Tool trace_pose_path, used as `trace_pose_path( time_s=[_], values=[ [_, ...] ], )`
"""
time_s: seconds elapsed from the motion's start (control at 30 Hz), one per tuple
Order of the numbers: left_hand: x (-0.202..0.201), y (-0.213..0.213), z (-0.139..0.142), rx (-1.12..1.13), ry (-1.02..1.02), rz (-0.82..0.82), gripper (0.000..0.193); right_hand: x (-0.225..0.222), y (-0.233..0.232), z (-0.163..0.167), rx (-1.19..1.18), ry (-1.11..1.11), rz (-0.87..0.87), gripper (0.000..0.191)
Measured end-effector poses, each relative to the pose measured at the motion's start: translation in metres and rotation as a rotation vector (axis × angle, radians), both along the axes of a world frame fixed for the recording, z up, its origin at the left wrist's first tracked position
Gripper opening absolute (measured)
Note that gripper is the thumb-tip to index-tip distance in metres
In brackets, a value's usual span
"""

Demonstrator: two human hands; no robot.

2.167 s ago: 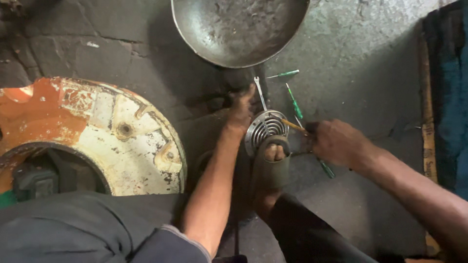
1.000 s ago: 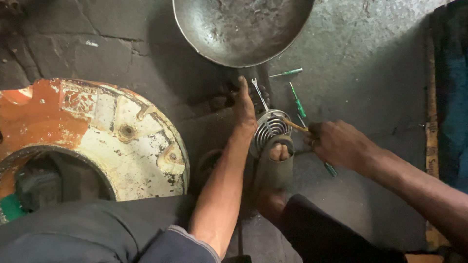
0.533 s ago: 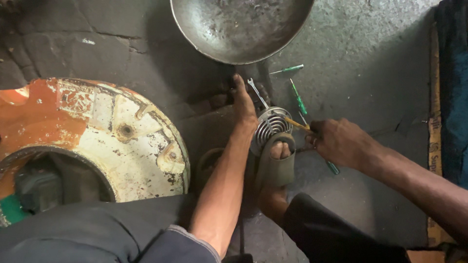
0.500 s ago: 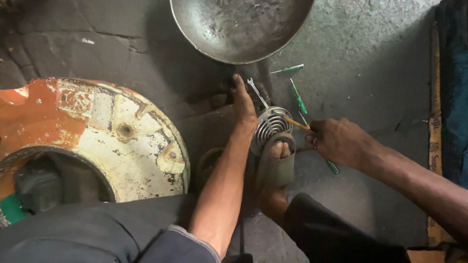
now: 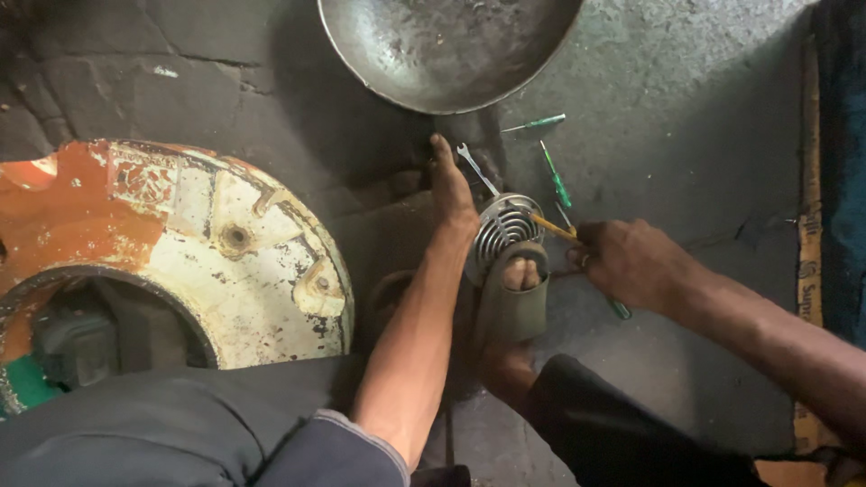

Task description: The person sits on the floor and uses a wrench and screwdriver to adjust a circular metal component, likely a fan heater element. They repeatedly tighten and loosen parts while holding the object between their legs.

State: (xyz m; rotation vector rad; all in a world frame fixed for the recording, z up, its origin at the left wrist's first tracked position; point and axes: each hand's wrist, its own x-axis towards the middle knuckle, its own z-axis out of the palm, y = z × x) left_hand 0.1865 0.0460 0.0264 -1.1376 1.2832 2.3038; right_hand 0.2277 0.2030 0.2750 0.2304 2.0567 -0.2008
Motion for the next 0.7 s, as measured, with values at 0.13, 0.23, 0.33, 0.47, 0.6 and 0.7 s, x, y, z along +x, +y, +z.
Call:
trace_pose_path(
  time_s=[0.13, 0.23, 0.33, 0.47, 0.6, 0.7],
  values=[
    [0.005, -0.001, -0.004, 0.233, 0.073, 0.103, 0.071, 0.008, 0.006, -0.010, -0.091, 0.076, 0.106, 0.035],
    [0.002, -0.001, 0.000, 0.354, -0.130, 0.170, 0.062, 0.016, 0.012, -0.020, -0.244, 0.312, 0.441, 0.032],
    [0.002, -0.004, 0.003, 0.220, -0.021, 0.197, 0.061, 0.023, 0.019, -0.030, -0.096, 0.226, 0.841, 0.025],
    [0.018, -0.016, -0.003, 0.152, 0.117, -0.023, 0.050, 0.033, 0.034, -0.045, -0.102, 0.311, 1.004, 0.027],
    [0.028, -0.030, -0.007, -0.421, 0.466, -0.482, 0.050, 0.047, 0.055, -0.061, -0.290, 0.370, 0.087, 0.036],
    [0.024, -0.033, 0.005, -0.471, 0.344, -0.513, 0.047, 0.069, 0.069, -0.076, -0.321, 0.317, -0.103, 0.040]
  ],
)
